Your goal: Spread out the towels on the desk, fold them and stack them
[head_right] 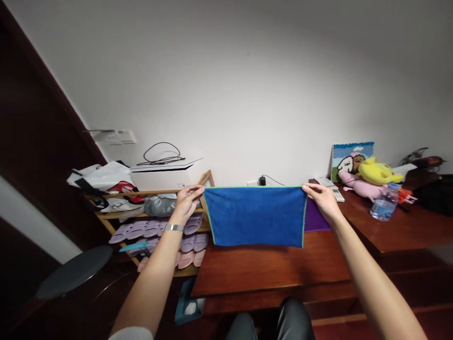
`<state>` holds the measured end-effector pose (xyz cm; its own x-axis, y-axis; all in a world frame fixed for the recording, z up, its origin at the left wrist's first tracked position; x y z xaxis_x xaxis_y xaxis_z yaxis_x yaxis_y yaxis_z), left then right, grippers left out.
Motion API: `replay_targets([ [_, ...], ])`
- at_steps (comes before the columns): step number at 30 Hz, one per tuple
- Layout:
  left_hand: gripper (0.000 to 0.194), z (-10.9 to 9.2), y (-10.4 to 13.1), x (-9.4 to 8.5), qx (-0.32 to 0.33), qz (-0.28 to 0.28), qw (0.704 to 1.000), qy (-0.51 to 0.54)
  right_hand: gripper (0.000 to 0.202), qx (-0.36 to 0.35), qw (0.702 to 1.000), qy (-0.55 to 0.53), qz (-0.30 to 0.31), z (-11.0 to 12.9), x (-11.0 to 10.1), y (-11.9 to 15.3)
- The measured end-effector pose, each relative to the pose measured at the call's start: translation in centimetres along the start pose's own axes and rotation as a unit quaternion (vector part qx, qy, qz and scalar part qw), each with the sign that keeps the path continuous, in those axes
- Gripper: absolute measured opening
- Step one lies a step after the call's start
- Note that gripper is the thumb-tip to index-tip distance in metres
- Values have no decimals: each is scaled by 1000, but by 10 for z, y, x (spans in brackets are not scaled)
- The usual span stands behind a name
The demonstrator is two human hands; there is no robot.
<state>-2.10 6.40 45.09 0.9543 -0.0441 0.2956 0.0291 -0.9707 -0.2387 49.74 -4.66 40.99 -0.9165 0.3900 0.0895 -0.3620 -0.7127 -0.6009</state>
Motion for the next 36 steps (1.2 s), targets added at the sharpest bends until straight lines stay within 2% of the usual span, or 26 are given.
replay_targets([
  [6, 38, 7, 11, 0, -1, -4, 1000, 4, 59, 2, 1000, 25, -4, -9, -6, 9],
  [14, 31, -36, 70, -12, 59, -41, 997, -16, 50, -55, 995, 80, -36, 30, -29, 34],
  [16, 28, -38, 79, -18, 55, -60, 996, -35, 47, -55, 993, 97, -34, 35, -27, 38],
  [18, 28, -27, 80, -28, 37, -71, 995, -56, 45, -43, 992, 118, -23, 30, -19, 41],
  [20, 29, -3, 70, -41, 10, -70, 994, -79, 44, -24, 991, 130, 1, 9, -7, 42],
  [22, 32, 34, 52, -59, -21, -67, 991, -115, 46, 1, 991, 129, 31, -30, 10, 43],
  [26, 37, 122, 6, -90, -58, -83, 968, -229, 58, 65, 983, 134, 108, -142, 56, 45],
  [28, 35, 164, -11, -95, -68, -96, 956, -269, 64, 86, 972, 173, 131, -194, 81, 48],
  [30, 30, 200, -18, -94, -70, -108, 944, -302, 67, 92, 963, 219, 131, -231, 103, 59],
  [33, 22, 249, 1, -87, -70, -112, 927, -351, 64, 83, 956, 251, 127, -261, 127, 101],
  [35, 24, 282, 32, -82, -62, -81, 909, -404, 60, 55, 946, 272, 165, -273, 138, 146],
  [36, 30, 299, 52, -77, -36, -44, 880, -472, 61, 29, 934, 295, 202, -278, 143, 172],
])
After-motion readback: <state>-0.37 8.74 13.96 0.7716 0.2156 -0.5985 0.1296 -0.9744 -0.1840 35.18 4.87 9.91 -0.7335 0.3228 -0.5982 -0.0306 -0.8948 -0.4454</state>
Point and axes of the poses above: each hand's wrist, its own y-axis away from the middle knuckle, its own x-axis out of the palm, z = x × y, the point moved 7 cm from there along -y, towards the middle knuckle, and after that the axes turned 15 degrees about -x, right-handed, at the moved point
